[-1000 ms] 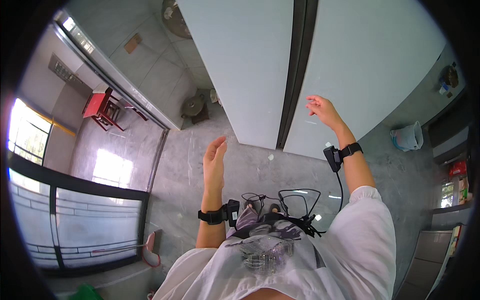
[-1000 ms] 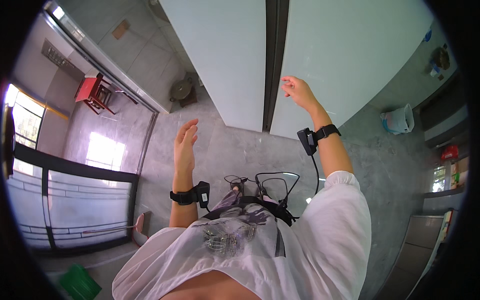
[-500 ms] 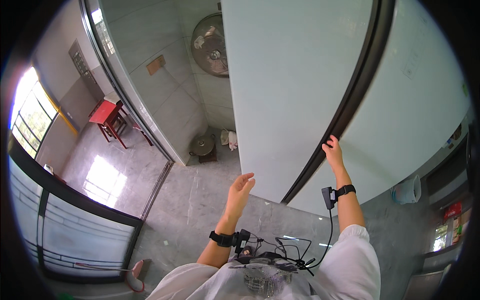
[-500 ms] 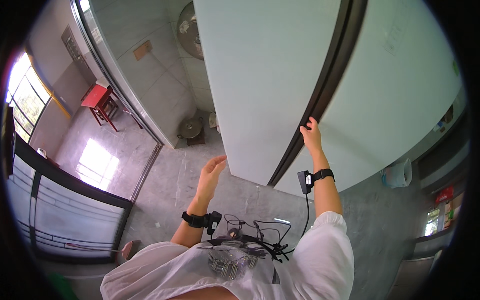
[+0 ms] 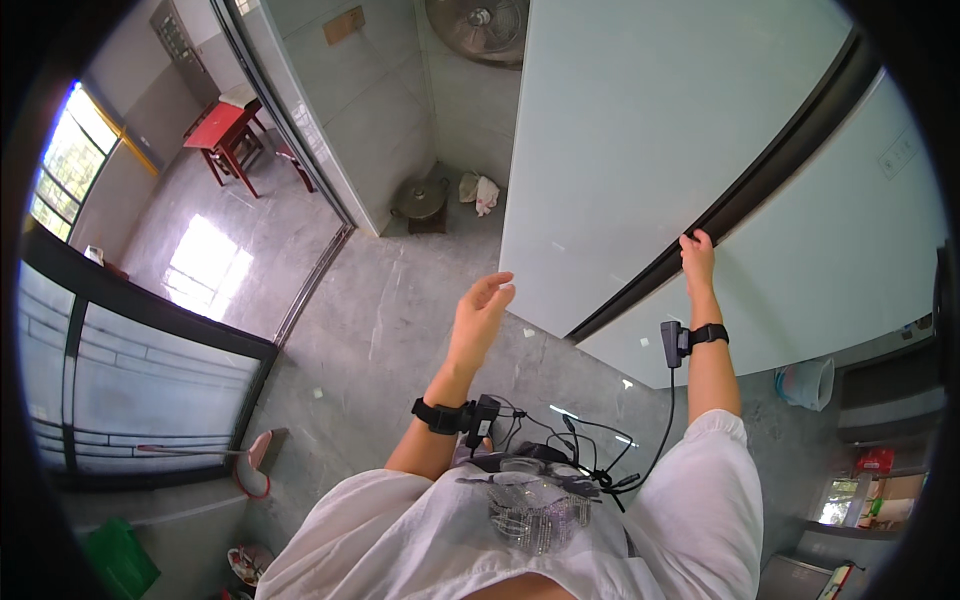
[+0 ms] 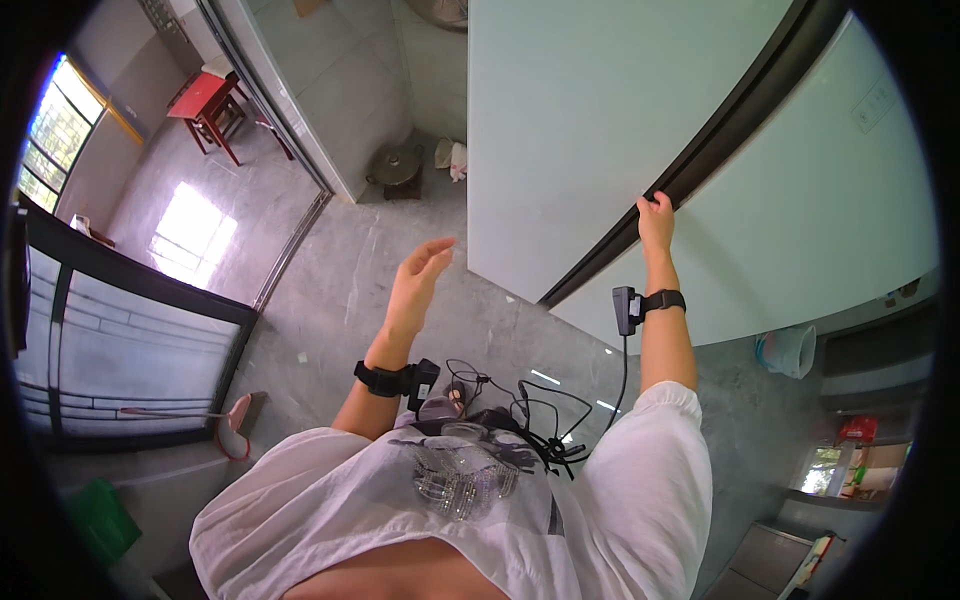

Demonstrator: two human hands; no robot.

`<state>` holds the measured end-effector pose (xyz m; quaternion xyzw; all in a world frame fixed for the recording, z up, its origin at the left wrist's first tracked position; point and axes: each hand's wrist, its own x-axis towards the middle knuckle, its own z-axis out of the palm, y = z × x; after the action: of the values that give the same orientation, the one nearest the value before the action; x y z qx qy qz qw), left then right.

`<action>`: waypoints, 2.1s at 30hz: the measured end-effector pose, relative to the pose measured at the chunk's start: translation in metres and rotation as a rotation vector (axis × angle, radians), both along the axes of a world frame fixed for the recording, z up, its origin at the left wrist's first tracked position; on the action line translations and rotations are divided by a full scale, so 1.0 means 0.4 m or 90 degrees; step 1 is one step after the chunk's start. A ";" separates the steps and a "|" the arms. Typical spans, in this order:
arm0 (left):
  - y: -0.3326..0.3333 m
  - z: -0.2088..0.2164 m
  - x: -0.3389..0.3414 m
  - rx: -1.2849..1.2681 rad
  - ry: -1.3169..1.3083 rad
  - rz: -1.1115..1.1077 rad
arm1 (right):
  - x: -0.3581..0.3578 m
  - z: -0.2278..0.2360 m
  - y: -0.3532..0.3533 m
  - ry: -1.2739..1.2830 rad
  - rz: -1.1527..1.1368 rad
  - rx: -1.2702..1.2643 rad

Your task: The person rinses a metal container in the sink, retrieves a bag of meat from the refrigerator, and places the bag inside a pot of water to thaw.

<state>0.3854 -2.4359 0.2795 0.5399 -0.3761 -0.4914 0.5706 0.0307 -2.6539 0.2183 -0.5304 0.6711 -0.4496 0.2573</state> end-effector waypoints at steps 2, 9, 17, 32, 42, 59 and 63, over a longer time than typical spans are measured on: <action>0.023 -0.002 0.025 0.008 0.004 0.035 | 0.016 -0.016 0.015 0.048 -0.086 0.053; 0.154 -0.062 0.180 0.052 0.006 0.219 | 0.276 -0.147 0.115 -0.104 0.244 0.228; 0.072 -0.121 0.422 0.088 0.047 0.298 | 0.737 -0.248 0.038 -0.092 0.457 0.299; -0.506 -0.283 0.789 0.155 0.032 -0.009 | 1.210 -0.425 -0.416 -0.125 0.351 0.478; -0.942 -0.471 0.882 0.227 0.006 -0.064 | 1.301 -0.716 -0.828 -0.275 0.197 0.626; -1.320 -0.707 0.933 0.316 0.072 -0.165 | 1.273 -1.216 -1.226 -0.476 -0.043 0.688; -1.388 -0.782 0.963 0.298 0.043 -0.188 | 1.272 -1.356 -1.297 -0.524 -0.034 0.666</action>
<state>0.7706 -2.9909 -0.0333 0.5799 -0.3074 -0.6604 0.3648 0.5393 -3.1726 -0.3241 -0.1037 0.6610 -0.2364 0.7045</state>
